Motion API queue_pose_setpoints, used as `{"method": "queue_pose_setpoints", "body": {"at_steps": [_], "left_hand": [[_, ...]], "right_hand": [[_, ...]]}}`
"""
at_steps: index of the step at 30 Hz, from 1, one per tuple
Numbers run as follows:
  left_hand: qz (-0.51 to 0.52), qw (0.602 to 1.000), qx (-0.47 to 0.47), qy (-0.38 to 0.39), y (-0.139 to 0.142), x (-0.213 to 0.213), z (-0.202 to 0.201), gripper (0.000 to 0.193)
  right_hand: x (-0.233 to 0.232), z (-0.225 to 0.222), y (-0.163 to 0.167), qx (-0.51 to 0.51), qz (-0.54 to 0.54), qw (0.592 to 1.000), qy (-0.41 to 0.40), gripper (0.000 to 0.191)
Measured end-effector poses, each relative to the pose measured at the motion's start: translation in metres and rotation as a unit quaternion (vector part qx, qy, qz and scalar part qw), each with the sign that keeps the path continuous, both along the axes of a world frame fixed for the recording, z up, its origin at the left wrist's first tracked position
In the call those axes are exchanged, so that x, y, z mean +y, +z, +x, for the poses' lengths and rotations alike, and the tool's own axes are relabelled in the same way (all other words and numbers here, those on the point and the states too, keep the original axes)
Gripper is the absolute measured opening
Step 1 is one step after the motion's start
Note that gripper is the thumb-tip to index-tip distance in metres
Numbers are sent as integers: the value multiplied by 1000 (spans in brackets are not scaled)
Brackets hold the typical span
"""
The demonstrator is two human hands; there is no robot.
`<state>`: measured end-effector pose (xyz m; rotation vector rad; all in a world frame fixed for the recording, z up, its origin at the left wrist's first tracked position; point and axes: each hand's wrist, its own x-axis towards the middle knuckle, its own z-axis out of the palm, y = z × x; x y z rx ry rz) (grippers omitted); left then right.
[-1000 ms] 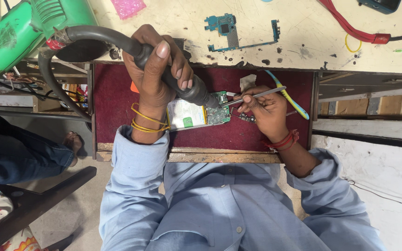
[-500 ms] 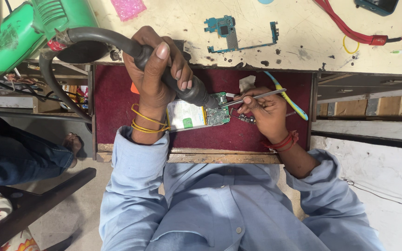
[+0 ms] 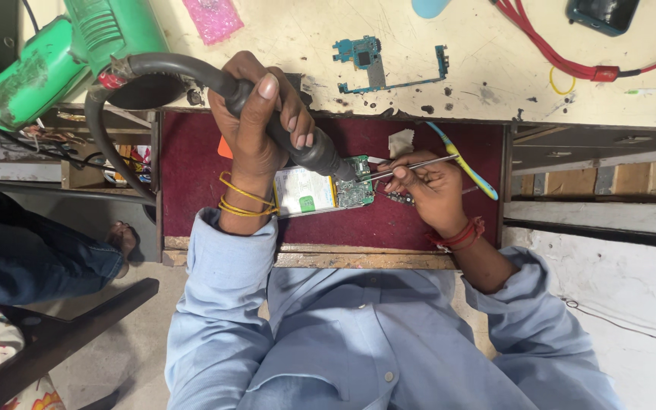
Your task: The person uses tweezers to handle a small circuit board, then uses a hot air rework station to heat the board while manipulating components with tweezers. They then use a toothbrush to clean the board surface.
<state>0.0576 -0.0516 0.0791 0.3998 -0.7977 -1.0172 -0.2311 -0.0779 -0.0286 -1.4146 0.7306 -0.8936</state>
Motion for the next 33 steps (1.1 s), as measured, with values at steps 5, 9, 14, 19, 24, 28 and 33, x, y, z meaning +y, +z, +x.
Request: {"method": "queue_pose_setpoints", "body": {"at_steps": [5,9,14,19,24,28,33], "left_hand": [[7,1000,-4,16,1,0,2,31],[19,999,3,26,-1,2,4,30],[35,999,0,30,-5,5,6,29],[25,999,2,35,-7,4,5,29],[27,999,0,39,-6,3,5,29],[19,999,-10,47,-4,1,4,29],[24,999,-2,41,-3,2,2,28]], "right_hand": [[-3,1,-5,3,14,1000,0,21],[-4,1,-8,12,5,1000,2,22],[-4,1,-11,-13,17,1000,2,21],[-3,1,-10,-20,21,1000,3,21],[-3,2,-8,1,2,1000,2,22],[-2,2,-7,24,16,1000,-3,23],[-1,4,-8,-9,16,1000,1,23]]}}
